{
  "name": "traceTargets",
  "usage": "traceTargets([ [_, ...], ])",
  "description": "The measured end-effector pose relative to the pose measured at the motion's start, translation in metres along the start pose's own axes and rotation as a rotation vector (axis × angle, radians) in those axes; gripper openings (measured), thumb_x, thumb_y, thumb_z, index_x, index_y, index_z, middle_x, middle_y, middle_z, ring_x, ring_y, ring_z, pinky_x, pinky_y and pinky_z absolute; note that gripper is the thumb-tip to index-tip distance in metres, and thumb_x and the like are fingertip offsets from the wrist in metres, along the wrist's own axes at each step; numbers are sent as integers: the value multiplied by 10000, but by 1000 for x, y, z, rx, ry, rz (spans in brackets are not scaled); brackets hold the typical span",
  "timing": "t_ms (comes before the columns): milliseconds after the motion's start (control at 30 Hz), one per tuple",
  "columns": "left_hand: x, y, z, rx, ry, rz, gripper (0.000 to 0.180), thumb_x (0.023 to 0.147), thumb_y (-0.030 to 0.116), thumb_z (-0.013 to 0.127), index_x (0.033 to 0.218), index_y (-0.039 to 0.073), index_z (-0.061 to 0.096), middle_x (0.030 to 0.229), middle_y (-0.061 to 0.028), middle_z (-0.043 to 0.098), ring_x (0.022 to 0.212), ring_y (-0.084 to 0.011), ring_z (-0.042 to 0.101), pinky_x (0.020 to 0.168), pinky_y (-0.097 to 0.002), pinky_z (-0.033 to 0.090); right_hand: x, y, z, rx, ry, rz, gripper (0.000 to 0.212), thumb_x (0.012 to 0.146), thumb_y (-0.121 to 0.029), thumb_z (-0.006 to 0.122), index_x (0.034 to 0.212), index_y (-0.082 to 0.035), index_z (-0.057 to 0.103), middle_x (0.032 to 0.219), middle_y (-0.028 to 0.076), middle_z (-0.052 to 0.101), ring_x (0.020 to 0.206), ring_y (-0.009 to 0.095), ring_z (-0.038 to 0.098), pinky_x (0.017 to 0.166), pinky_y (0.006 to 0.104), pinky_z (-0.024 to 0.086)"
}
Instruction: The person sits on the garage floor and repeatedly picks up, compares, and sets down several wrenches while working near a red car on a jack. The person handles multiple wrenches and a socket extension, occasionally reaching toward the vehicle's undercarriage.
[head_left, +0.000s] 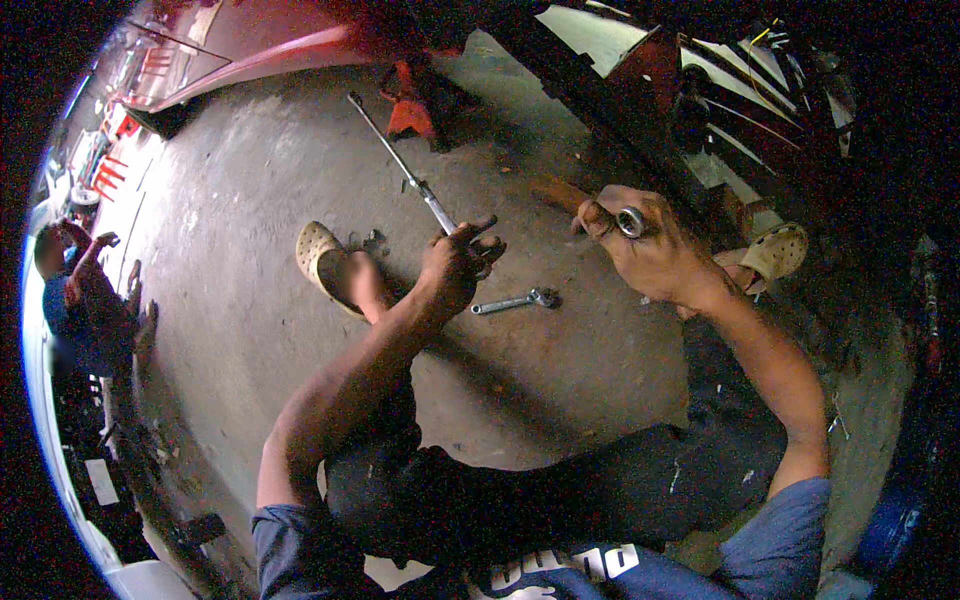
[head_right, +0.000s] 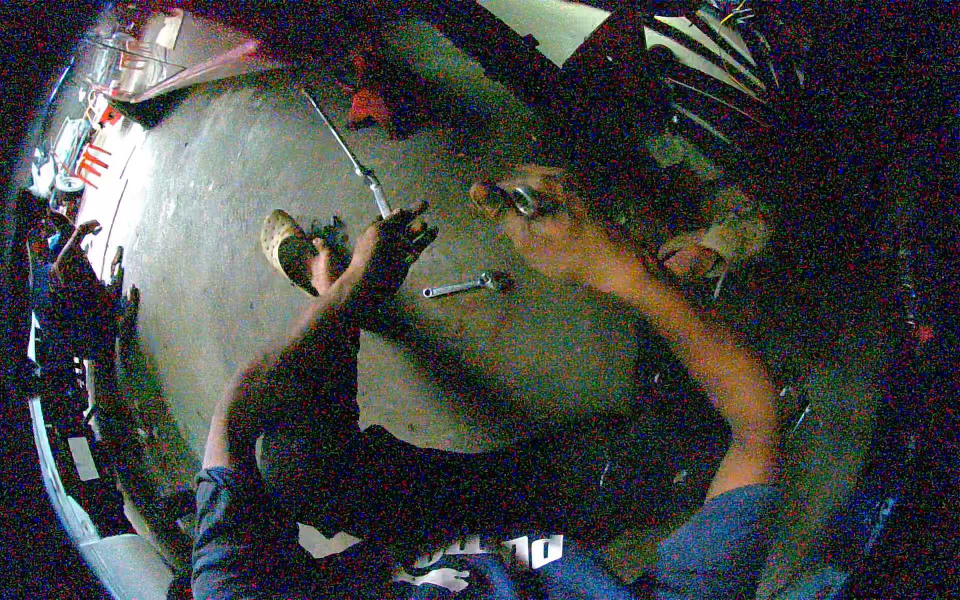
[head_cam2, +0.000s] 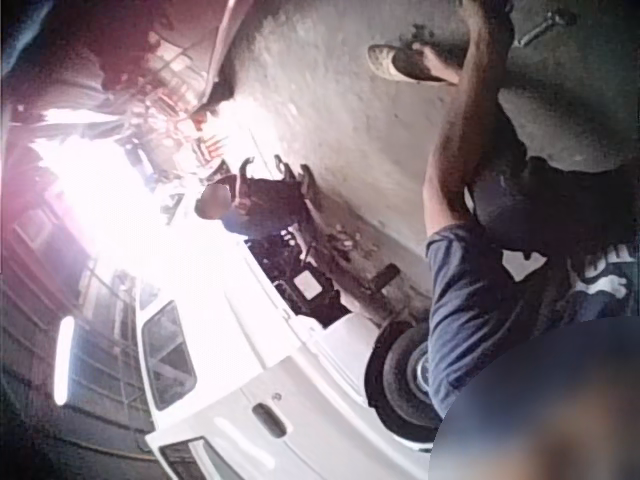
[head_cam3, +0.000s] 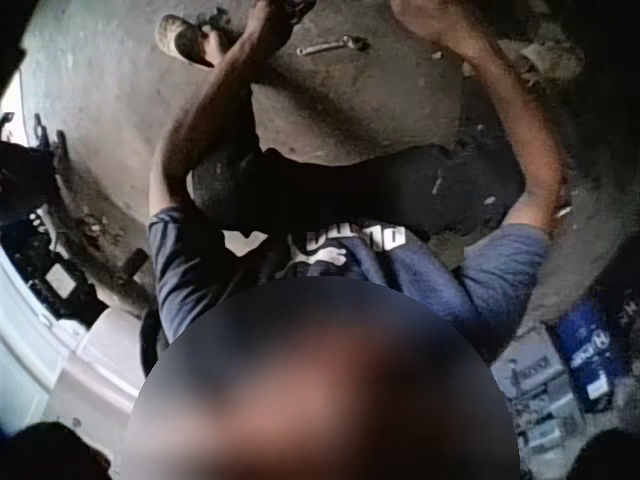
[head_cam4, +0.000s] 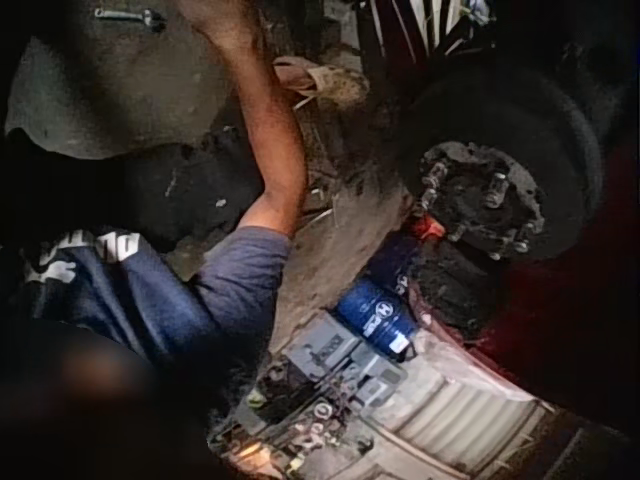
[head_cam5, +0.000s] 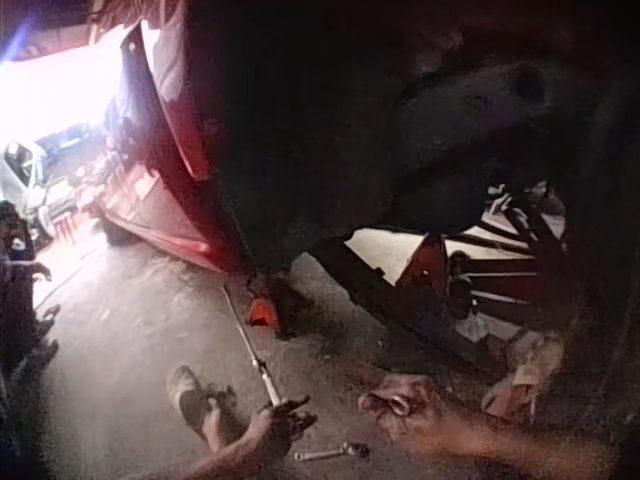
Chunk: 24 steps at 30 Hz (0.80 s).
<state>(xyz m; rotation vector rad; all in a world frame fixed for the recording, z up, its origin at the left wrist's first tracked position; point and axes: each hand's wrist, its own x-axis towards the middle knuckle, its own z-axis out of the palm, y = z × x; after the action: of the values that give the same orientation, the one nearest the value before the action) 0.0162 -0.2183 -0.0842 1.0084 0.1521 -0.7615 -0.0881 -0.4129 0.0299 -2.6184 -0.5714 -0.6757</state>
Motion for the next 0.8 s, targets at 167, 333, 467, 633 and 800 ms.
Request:
traceTargets([
  [167, 0, 1, -3, 143, -9, 2, 247, 853, 200, 382, 976, 40, 524, 747, -95, 553, 684, -208, 563, 471, -261, 338, 5, -1, -10, -56, -31, 161, 277, 841, -305, 443, 806, -60, 568, 637, 55, 516, 532, 145, 471, 490, 337, 385],
  [333, 6, -5, -9, 65, 35, -121, 263, 856, 218, 359, 982, 63, 530, 751, -84, 556, 664, -187, 548, 487, -281, 332, 12, -30, -39, 797, -157, 924, 403, 833, -396, 424, 758, -21, 551, 707, 69, 558, 562, 126, 528, 447, 223, 404],
  [467, 2, -5, -9, 532, -191, 331, 268, 854, 220, 356, 979, 62, 532, 768, -102, 570, 612, -188, 519, 479, -270, 336, 14, -42, -26, 891, -69, 814, 428, 824, -401, 432, 778, 5, 560, 745, 94, 578, 589, 138, 553, 474, 216, 435],
  [633, -9, 3, 2, 180, 45, -140, 239, 843, 203, 388, 957, 52, 535, 736, -101, 575, 579, -172, 497, 440, -279, 328, 14, -39, -7, 811, -114, 768, 406, 819, -377, 460, 774, 9, 578, 699, 75, 580, 573, 115, 545, 476, 212, 434],
  [800, -8, 7, 10, 189, 58, -92, 242, 829, 214, 414, 949, 41, 533, 710, -86, 561, 571, -163, 492, 417, -271, 307, 12, -44, 0, 815, -144, 630, 213, 800, -215, 540, 801, -8, 590, 739, 53, 585, 587, 97, 541, 481, 201, 434],
])
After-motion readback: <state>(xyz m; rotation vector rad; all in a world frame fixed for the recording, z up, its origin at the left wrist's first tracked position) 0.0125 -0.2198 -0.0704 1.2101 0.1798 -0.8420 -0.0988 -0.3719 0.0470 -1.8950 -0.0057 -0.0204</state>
